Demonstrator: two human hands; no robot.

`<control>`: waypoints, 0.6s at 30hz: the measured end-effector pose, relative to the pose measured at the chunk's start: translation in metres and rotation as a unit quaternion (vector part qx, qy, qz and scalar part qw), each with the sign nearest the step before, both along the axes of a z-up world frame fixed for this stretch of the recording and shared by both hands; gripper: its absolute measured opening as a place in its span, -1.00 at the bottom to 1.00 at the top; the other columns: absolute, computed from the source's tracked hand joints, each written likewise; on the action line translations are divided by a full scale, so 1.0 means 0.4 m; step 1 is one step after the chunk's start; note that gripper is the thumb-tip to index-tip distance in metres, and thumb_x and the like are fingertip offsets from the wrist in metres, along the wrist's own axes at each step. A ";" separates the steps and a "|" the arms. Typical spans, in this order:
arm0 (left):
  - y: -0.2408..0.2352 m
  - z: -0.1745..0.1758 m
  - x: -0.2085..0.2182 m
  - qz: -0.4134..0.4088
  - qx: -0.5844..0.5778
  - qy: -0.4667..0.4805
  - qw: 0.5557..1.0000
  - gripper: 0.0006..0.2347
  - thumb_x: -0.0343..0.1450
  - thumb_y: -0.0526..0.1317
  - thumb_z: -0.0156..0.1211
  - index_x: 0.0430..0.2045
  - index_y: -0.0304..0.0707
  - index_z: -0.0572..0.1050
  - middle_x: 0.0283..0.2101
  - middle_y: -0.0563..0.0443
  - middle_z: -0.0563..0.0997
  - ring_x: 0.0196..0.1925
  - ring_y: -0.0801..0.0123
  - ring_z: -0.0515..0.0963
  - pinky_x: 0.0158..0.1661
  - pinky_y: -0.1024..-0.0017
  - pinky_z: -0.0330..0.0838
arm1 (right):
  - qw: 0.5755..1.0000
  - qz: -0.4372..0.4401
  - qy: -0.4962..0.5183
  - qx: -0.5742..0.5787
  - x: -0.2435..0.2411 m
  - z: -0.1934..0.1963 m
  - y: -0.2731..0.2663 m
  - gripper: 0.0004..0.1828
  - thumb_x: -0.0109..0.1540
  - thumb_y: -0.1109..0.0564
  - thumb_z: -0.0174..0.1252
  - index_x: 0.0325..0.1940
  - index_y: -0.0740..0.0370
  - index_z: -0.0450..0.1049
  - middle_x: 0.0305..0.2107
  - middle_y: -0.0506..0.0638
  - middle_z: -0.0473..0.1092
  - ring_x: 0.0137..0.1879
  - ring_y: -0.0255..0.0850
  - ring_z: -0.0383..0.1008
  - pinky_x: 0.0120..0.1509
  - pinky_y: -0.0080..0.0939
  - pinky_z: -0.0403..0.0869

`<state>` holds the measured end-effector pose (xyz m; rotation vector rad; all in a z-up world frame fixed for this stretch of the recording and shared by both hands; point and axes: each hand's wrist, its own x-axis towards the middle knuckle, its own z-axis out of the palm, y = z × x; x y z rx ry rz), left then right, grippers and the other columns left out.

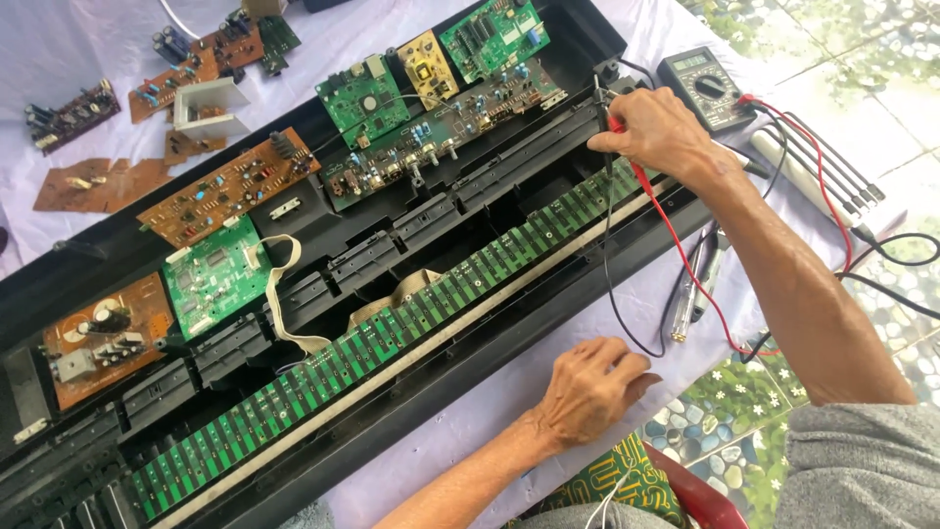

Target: The person uses a multimeter to test various points on the circuit boards of a disassembled electronic device. They move the probes across different components and sections of the boards, checking for electrical continuity or voltage.

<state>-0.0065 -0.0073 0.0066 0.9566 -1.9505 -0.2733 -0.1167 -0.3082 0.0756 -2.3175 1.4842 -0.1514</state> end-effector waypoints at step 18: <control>-0.030 0.084 0.014 -0.099 0.499 0.305 0.805 -0.69 0.40 -0.02 0.25 -0.03 -0.09 0.58 -0.27 0.16 0.57 -0.19 0.60 0.57 -0.07 0.54 0.47 | 0.997 0.048 -0.024 -0.054 -0.019 0.011 0.006 -0.49 0.37 -0.09 0.36 -0.48 0.14 0.26 -0.69 -0.15 0.12 -0.62 -0.27 0.10 -0.51 -0.25 0.18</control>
